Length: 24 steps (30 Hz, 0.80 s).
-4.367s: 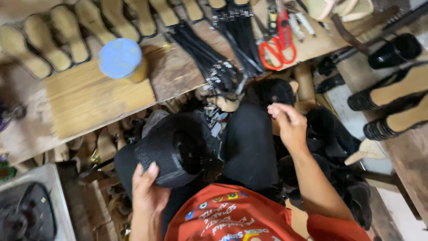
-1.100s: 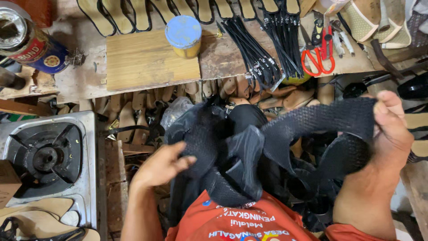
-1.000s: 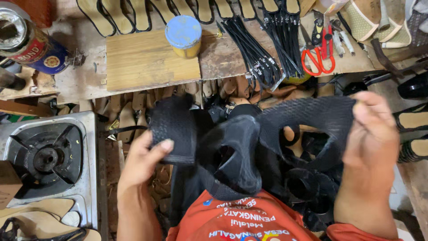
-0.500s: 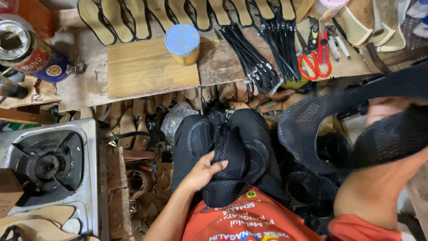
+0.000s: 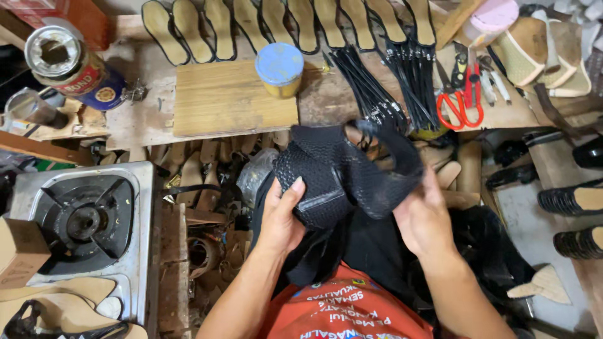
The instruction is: The person picks up beige slipper soles and black straps from a workbench, aligns them, and places the assembled pairs on a wooden shelf. The person also handles black textured slipper uppers, inspecting and stacking them on the bench.
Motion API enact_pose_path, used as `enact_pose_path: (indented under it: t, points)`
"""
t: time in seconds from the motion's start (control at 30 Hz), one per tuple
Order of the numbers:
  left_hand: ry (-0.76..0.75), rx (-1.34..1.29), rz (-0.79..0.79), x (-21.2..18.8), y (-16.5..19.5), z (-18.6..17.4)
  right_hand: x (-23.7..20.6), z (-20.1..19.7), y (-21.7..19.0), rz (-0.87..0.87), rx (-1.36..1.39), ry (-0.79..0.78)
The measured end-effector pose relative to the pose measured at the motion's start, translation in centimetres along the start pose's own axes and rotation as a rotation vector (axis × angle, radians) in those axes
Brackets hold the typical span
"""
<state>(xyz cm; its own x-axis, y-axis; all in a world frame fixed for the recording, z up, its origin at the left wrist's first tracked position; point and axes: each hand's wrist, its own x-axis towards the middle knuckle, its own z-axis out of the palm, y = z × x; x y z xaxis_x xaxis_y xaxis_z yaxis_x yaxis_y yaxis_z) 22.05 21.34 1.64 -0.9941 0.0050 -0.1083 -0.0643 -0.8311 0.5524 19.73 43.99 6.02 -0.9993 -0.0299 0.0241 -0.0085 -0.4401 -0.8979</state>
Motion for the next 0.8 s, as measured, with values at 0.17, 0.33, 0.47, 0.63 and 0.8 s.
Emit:
enact_pose_path:
  t: [0.17, 0.33, 0.47, 0.63, 0.8]
  points:
    - [-0.052, 0.101, 0.002, 0.2, 0.5, -0.1, -0.4, -2.8, 0.5, -0.166, -0.82, -0.242]
    - [-0.049, 0.086, -0.038, -0.1, 0.1, -0.2, -0.5, -5.1, 0.3, -0.312, -0.798, -0.386]
    - [-0.015, 0.035, -0.026, -0.5, 0.8, -0.2, -0.9, -6.4, 1.4, -0.174, -0.532, -0.337]
    - [0.097, -0.031, 0.051, 0.2, 2.7, -0.2, 1.0, -6.3, -1.2, -0.542, -0.065, -0.054]
    - [0.103, -0.033, 0.106, 1.7, 4.1, 0.4, 1.0, -4.3, -6.2, -0.631, -0.04, 0.076]
